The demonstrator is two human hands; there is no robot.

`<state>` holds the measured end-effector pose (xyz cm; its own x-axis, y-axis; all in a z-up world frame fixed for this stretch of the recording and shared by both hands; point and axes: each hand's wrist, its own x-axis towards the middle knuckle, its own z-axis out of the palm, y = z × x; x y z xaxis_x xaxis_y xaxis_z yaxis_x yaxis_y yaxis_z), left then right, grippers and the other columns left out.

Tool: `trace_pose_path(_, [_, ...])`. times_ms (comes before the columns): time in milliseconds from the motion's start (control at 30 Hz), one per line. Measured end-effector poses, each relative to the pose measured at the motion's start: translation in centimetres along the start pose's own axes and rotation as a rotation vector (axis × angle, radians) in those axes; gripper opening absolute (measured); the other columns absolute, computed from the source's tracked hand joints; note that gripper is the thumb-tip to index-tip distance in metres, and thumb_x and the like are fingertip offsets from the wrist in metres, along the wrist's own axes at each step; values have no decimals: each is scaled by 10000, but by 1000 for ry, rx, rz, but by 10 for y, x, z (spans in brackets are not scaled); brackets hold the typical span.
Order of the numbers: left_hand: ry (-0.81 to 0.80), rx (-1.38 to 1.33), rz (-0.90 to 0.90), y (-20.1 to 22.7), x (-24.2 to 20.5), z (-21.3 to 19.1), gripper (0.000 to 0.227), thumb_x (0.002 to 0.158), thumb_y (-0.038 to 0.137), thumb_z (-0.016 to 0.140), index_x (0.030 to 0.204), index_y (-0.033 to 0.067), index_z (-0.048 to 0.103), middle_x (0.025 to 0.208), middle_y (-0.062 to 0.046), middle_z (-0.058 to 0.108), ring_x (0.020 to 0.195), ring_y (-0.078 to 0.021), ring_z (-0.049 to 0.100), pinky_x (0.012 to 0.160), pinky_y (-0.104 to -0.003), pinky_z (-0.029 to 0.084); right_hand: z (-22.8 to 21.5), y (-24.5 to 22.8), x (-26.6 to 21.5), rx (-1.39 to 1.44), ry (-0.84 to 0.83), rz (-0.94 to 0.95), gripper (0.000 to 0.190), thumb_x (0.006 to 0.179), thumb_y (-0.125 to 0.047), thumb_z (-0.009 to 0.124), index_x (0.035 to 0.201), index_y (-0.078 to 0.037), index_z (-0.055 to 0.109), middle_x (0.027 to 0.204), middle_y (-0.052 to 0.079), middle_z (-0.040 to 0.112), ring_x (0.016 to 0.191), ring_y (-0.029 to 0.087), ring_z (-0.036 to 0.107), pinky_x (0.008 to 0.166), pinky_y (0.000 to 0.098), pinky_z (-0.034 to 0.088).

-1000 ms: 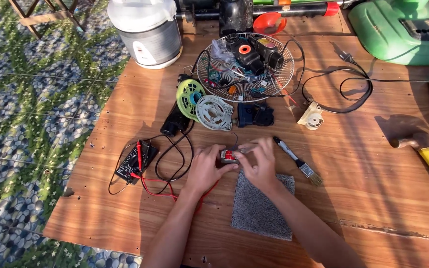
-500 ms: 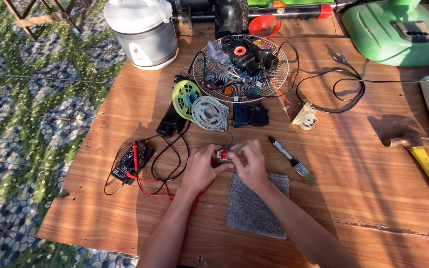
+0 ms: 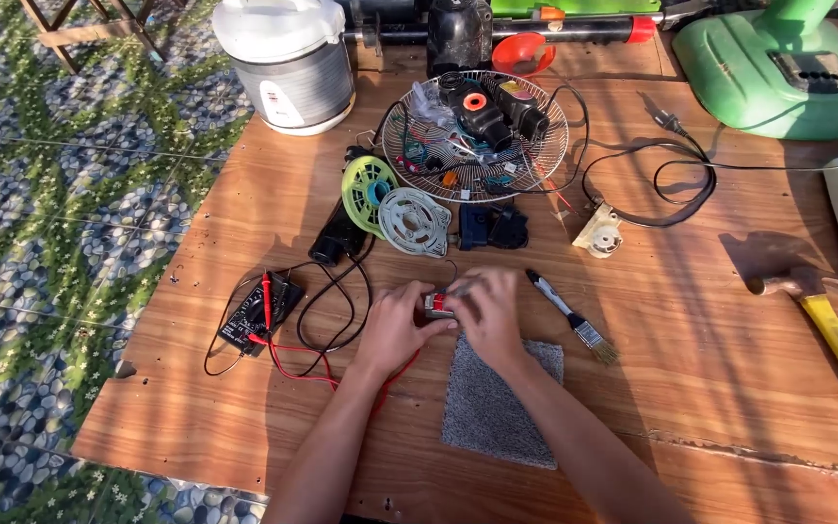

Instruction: Cleaning and inspecting a small electrical motor component using a brush and a small tool on a wooden table.

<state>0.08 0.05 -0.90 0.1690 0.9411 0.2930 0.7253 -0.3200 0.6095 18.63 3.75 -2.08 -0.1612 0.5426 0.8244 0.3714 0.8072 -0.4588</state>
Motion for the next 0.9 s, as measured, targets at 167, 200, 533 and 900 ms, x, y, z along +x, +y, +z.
trace_pose_path(167, [3, -15, -6, -2, 0, -1, 597, 739, 402, 892, 1187, 76, 669, 802, -93, 706, 864, -305, 737, 914, -430, 517, -5, 6, 4, -30, 50, -29, 154, 995, -243, 695, 887, -133, 690, 945, 2, 715, 975, 250, 646, 928, 404, 414])
trace_pose_path(200, [3, -9, 3, -2, 0, 0, 597, 735, 399, 897, 1183, 76, 669, 797, -93, 705, 861, -304, 736, 912, -433, 518, -4, 6, 0, -78, 33, -36, 156, 1003, -259, 689, 901, -142, 679, 959, 3, 670, 962, 273, 604, 919, 427, 420])
trace_pose_path(533, [-9, -28, -15, 4, 1, -7, 599, 723, 375, 898, 1189, 76, 670, 770, -70, 698, 853, -299, 733, 919, -434, 514, 2, 0, -7, 38, -35, -62, 155, 991, -151, 694, 854, -119, 629, 970, -21, 696, 906, 211, 587, 825, 335, 464])
trace_pose_path(900, [-36, -31, -30, 0, 1, -5, 586, 724, 343, 890, 1200, 90, 662, 792, -80, 705, 872, -317, 732, 933, -450, 517, -1, -7, -8, 25, -58, -60, 45, 996, -142, 669, 963, -125, 643, 1086, 3, 666, 1059, 248, 598, 906, 359, 485])
